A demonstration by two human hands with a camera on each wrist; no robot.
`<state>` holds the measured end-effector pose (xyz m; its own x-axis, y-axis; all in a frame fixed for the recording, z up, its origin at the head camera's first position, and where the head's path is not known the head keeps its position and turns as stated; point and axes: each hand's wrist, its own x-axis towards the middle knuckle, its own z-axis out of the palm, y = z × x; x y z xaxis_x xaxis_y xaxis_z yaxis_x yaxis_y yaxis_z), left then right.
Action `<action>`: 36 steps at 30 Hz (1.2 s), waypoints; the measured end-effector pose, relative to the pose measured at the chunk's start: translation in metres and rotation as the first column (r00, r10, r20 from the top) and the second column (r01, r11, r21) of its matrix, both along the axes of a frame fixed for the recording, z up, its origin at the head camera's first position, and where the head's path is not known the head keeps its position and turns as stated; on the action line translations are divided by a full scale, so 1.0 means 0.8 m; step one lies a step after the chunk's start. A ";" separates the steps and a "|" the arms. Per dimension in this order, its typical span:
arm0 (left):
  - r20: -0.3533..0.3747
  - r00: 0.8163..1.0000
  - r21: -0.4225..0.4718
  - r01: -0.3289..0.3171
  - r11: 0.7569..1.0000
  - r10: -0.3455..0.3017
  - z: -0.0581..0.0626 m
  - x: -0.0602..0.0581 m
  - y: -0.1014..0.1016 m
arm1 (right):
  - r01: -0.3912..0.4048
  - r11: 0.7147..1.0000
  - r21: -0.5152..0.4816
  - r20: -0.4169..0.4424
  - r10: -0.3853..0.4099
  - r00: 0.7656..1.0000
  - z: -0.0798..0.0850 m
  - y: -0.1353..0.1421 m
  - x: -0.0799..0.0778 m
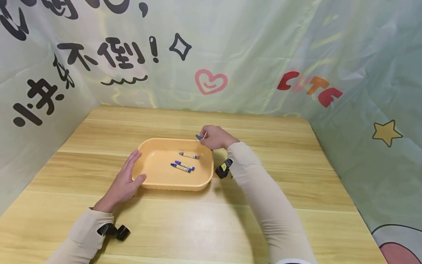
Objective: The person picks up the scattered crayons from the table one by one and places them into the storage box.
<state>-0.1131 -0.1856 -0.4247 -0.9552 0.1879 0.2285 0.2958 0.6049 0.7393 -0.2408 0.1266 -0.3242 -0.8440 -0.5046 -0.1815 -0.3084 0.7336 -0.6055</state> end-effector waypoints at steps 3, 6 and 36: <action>-0.001 1.000 0.000 -0.001 1.000 0.001 -0.001 0.000 0.000 | -0.012 1.000 0.000 0.023 0.012 1.000 -0.002 -0.009 0.000; -0.006 1.000 -0.004 -0.001 1.000 0.001 -0.001 0.000 -0.001 | -0.033 0.999 0.009 0.042 0.033 0.999 -0.003 -0.018 -0.001; -0.027 1.000 -0.012 0.011 1.000 -0.011 0.001 0.000 -0.002 | -0.175 0.954 0.243 0.065 0.164 0.984 -0.016 -0.073 0.004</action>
